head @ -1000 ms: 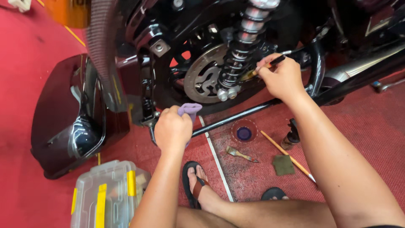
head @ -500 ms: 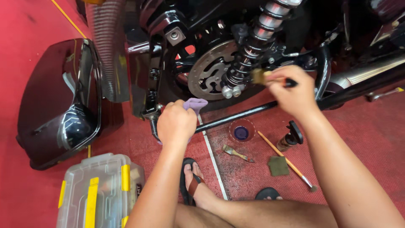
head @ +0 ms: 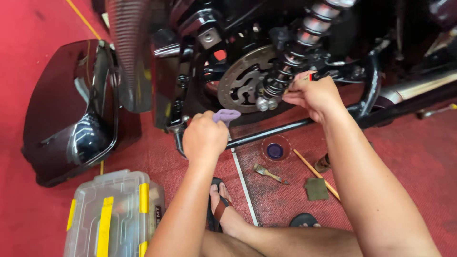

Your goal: The person cleans the rear wheel and swingarm area of a motorcycle using a purple cloth, a small brush, and a green sponge. They wipe the brake disc, shock absorber, and frame, then use the brush and sponge to scrub specific parts before wiping again.

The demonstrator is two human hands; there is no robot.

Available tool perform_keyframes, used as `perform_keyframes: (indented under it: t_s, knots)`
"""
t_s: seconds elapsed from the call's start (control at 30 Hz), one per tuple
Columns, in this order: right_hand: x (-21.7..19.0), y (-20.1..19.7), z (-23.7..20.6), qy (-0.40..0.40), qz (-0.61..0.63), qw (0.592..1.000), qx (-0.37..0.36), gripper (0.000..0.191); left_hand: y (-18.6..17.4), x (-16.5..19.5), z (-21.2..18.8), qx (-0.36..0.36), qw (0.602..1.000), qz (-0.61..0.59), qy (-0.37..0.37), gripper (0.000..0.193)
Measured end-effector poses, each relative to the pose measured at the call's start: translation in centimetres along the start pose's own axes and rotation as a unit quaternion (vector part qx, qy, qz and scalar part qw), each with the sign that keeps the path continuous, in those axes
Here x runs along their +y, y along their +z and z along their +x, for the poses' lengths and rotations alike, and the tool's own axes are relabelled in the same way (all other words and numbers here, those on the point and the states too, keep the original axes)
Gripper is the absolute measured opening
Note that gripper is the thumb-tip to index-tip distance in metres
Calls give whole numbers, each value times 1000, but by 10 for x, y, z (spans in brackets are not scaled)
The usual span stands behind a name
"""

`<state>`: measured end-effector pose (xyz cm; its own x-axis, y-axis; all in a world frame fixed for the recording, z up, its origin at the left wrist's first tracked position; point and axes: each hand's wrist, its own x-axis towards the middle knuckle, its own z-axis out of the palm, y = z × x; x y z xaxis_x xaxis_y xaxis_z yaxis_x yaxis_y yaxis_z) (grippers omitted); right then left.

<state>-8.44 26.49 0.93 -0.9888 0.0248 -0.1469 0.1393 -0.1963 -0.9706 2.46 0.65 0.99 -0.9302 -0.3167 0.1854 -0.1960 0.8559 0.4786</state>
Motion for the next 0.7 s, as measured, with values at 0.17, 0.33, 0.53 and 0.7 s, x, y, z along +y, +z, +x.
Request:
perform_keyframes:
  t_s: [0.17,0.33,0.53,0.7]
  knots:
    - [-4,-6,-5,-91,-157,983,-6,5,2,-6,-1,14,1000,-12,21,24]
    - [3,-18,-26,-249,-395,884,-25,5,5,-13,-2,64,996,-27,47,20]
    - [5,-24,-34,-245,-513,821,-54,10,0,-19,-8,101,990,-80,61,14]
    - [19,-9,-48,-367,-413,826,-109,12,-14,-32,-10,149,958,-240,54,22]
